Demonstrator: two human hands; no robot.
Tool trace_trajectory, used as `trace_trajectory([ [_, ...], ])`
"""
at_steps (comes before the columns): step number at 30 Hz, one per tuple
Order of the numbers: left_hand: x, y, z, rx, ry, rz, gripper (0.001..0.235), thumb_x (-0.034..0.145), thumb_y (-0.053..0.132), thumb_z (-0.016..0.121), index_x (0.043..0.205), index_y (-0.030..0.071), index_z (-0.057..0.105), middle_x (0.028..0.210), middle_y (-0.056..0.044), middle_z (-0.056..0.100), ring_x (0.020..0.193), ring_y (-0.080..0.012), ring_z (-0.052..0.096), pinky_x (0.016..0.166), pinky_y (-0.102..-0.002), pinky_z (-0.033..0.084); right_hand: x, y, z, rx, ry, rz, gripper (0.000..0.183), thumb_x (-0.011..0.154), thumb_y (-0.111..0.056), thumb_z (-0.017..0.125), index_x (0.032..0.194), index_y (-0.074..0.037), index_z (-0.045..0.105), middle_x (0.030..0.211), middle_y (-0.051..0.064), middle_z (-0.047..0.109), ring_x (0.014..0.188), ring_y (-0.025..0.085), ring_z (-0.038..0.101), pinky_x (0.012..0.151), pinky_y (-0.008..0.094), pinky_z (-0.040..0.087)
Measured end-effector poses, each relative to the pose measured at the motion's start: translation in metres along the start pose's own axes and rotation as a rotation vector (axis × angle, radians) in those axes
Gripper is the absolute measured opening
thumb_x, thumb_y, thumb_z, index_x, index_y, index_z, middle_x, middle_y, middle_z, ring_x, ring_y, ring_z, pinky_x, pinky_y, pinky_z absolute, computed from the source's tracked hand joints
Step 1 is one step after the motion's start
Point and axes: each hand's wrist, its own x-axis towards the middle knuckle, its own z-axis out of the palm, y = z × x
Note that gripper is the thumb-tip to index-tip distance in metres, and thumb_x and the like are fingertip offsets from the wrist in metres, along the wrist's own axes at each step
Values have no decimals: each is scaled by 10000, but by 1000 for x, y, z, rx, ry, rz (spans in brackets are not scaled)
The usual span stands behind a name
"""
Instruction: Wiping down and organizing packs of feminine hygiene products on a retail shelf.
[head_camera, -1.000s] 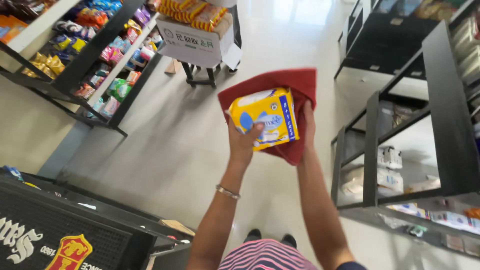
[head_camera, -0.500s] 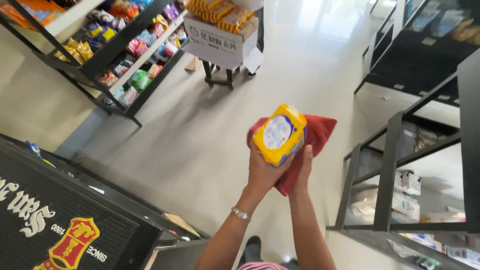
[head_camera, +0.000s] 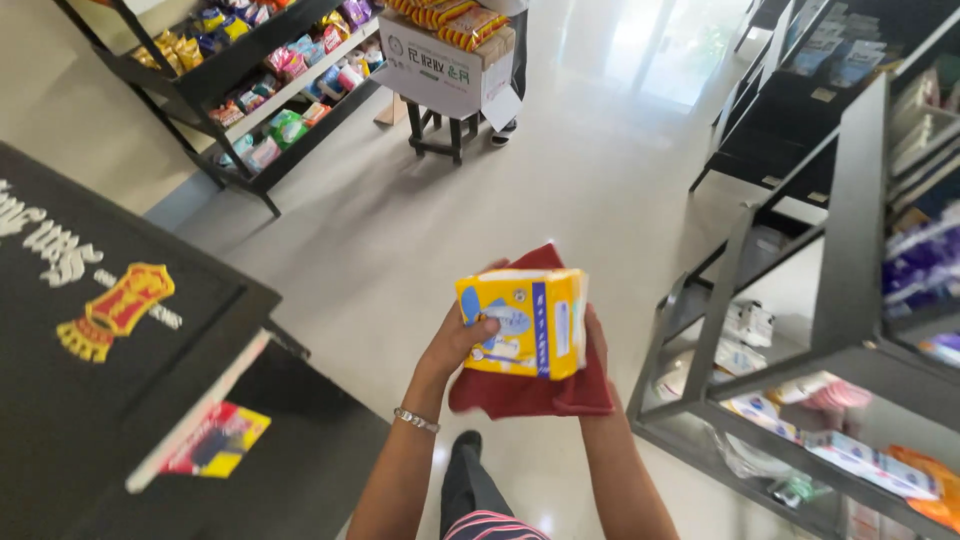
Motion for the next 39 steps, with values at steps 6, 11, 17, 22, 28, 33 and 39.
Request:
trace_trajectory([
  [6,-94,-60,4,-226,-162,-259,715,819,242,846,1414,-2,535,1274,-149,701,1158,-244,689,1019,-404,560,-74,-32,-26,-619,246,423,500,1028,-368,550,1318,32,624,1212,149,728,1001,194,710,862,339,591],
  [11,-144,-46,34,-74,-144,-236,697,833,299,838,1390,-9,554,1247,-150,719,1131,-222,705,973,-365,591,-111,-26,102,-1340,211,231,475,1017,-367,545,1318,-10,627,1205,96,733,1067,143,684,916,311,563],
  [17,-181,-23,40,19,38,-166,666,796,317,831,1330,24,561,1171,-131,743,1059,-201,735,897,-346,624,-157,-7,153,-1191,139,6,581,1007,-471,494,1389,-47,605,1206,124,748,1096,173,698,958,312,553],
  [22,-205,42,51,297,15,-81,588,788,232,856,1253,-18,596,1113,-137,769,1001,-192,761,882,-349,638,-182,25,204,-1464,87,215,801,890,-282,798,1589,-165,425,1260,154,687,1031,285,678,860,497,554],
  [28,-214,76,61,428,-135,-20,635,742,178,902,1256,2,574,1111,-122,748,1002,-177,736,886,-333,626,-206,48,236,-1404,-59,-13,867,669,-219,913,1421,-144,487,1342,70,611,1253,196,589,1071,383,484],
  [33,-216,23,59,351,-64,-171,623,743,161,900,1258,-18,599,1142,-124,764,1027,-192,751,904,-347,635,-239,41,244,-1718,-33,-307,762,697,-140,945,1360,-120,569,1407,95,525,1323,243,517,1093,378,469],
  [39,-239,-50,74,147,-206,-277,764,738,229,910,1376,42,534,1285,-92,686,1195,-188,667,1013,-363,570,-264,15,179,-1408,-133,-310,713,711,-121,928,1343,-112,599,1440,94,486,1375,244,500,1122,376,490],
])
